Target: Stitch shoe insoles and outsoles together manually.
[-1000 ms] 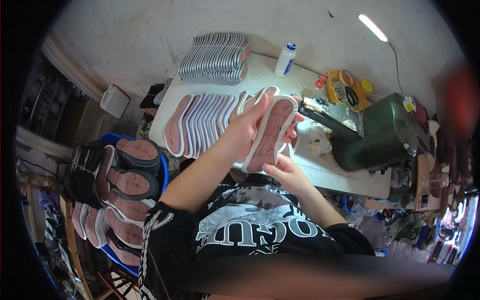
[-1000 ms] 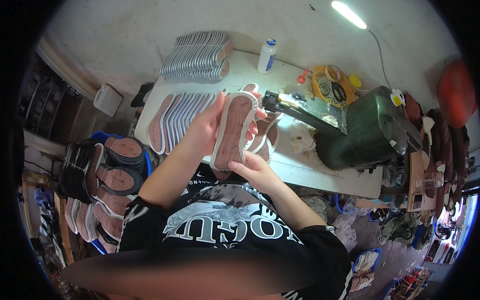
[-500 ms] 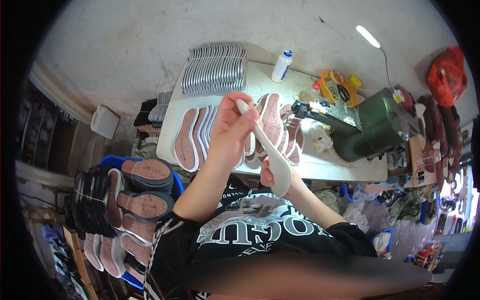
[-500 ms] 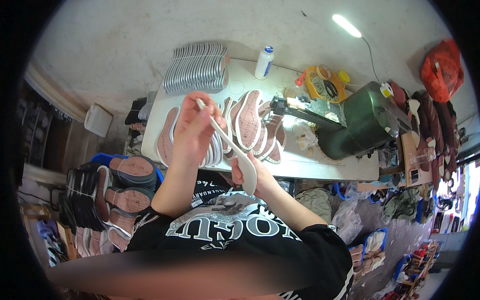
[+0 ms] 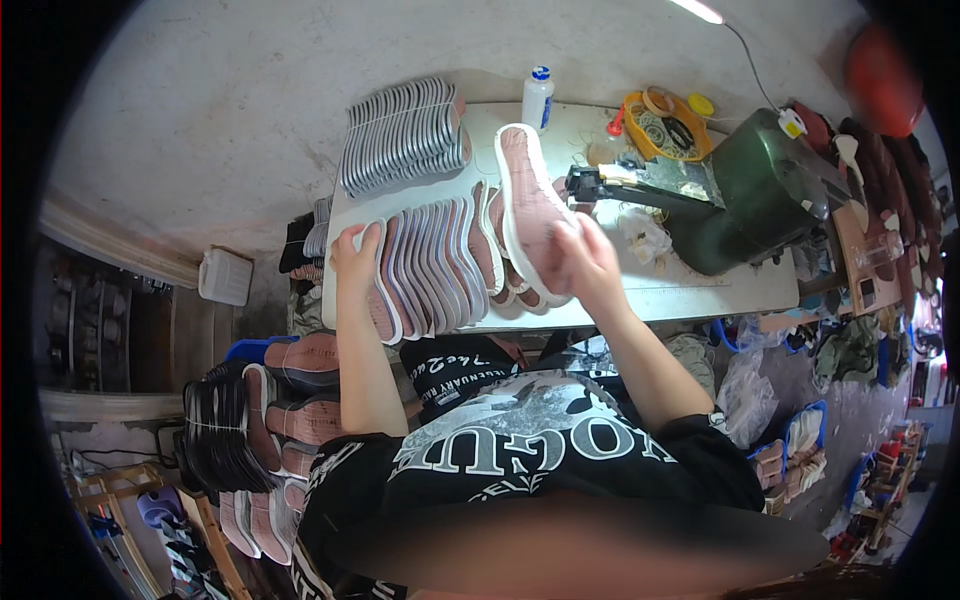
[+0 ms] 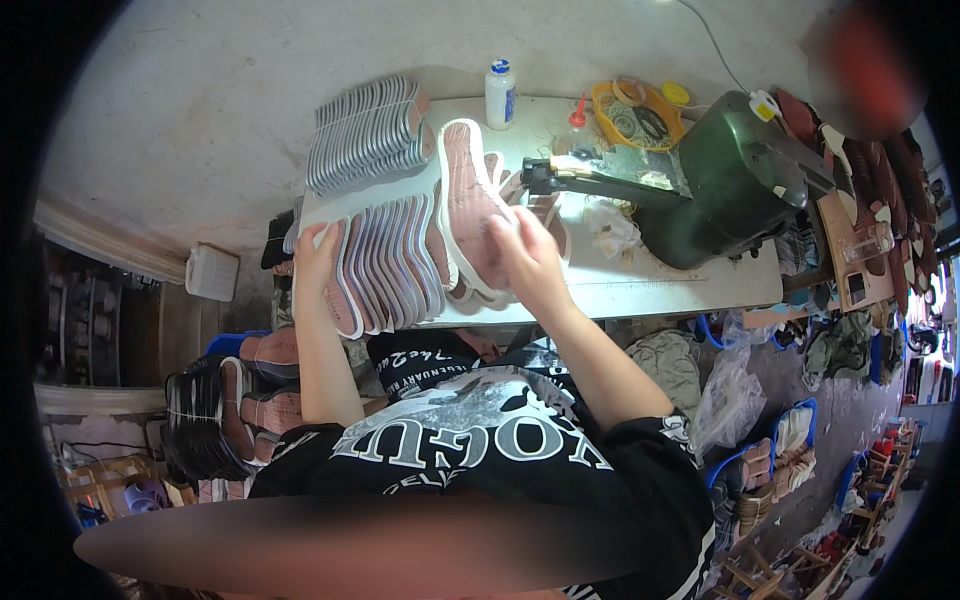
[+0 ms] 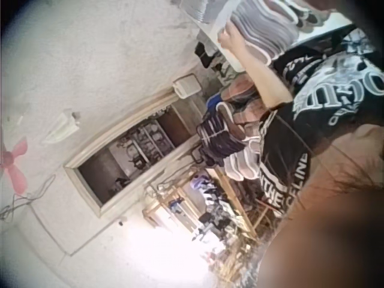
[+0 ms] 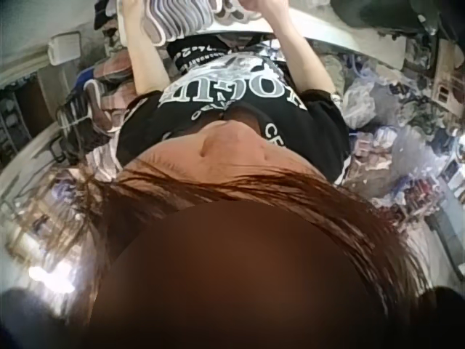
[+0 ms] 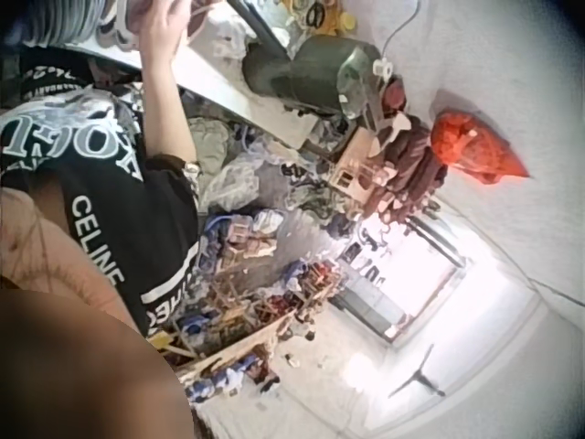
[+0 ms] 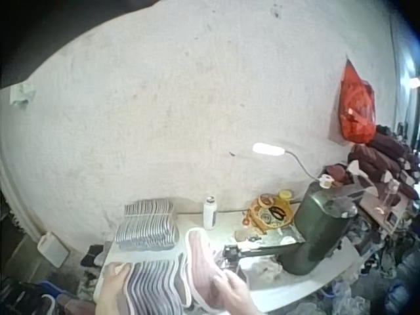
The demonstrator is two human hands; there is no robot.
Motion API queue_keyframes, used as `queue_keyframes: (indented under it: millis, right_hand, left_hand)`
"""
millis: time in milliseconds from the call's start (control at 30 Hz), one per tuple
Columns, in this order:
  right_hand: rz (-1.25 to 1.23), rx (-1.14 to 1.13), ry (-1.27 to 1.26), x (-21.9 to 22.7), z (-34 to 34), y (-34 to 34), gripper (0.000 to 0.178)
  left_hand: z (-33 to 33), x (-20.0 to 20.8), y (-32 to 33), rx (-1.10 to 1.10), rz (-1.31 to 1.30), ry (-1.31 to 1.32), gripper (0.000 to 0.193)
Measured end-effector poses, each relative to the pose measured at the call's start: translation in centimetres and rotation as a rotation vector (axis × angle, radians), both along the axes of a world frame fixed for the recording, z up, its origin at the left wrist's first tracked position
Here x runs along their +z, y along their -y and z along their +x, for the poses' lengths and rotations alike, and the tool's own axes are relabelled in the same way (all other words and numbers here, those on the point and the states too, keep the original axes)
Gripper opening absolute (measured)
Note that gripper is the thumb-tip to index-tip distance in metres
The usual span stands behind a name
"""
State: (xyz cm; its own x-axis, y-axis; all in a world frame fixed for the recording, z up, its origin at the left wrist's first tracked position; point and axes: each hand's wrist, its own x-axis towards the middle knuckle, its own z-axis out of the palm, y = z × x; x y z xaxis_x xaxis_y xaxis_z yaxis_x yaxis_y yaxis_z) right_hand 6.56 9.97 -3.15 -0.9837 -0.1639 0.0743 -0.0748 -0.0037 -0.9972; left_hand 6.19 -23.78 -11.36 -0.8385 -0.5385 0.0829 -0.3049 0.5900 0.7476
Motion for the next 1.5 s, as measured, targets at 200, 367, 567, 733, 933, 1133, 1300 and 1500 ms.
queue_keyframes:
  millis: [200,367,567,733,933,1133,1300,1500]
  right_hand:
    - [0.848,0.303,-0.458,0.7,-1.7,-2.8,0.047]
    - [1.138,0.737,-0.294,12.3,-2.5,-10.0,0.037]
    - [1.033,0.732,-0.469,17.1,-2.2,-15.5,0.032]
    - [0.429,0.742,-0.239,12.9,-1.8,-19.3,0.027]
    - [0.031,0.769,0.116,2.9,-3.3,-16.8,0.026]
    - [-0.722,0.718,0.438,-3.0,-5.3,-8.1,0.04]
    - [-0.806,0.679,0.457,-3.9,-7.5,-7.6,0.043]
    - [-0.352,0.706,0.424,-0.3,-8.6,-9.4,0.026]
  left_hand:
    - [3.3,-4.0,2.1,0.106,-0.18,0.481,0.081]
    - [5.0,-2.2,1.0,0.195,-0.152,0.403,0.087]
    - [4.4,1.4,0.2,0.334,-0.236,0.456,0.082]
    - [3.5,3.2,-0.8,0.292,-0.301,0.242,0.06]
    - [0.6,10.3,-11.6,-0.229,0.767,-0.253,0.035]
    - [-4.6,9.4,-23.6,-0.603,1.399,-0.066,0.036]
    - [-5.6,9.1,-25.0,-0.718,1.502,0.073,0.033]
    - [-5.1,7.8,-25.0,-0.68,1.267,-0.113,0.024]
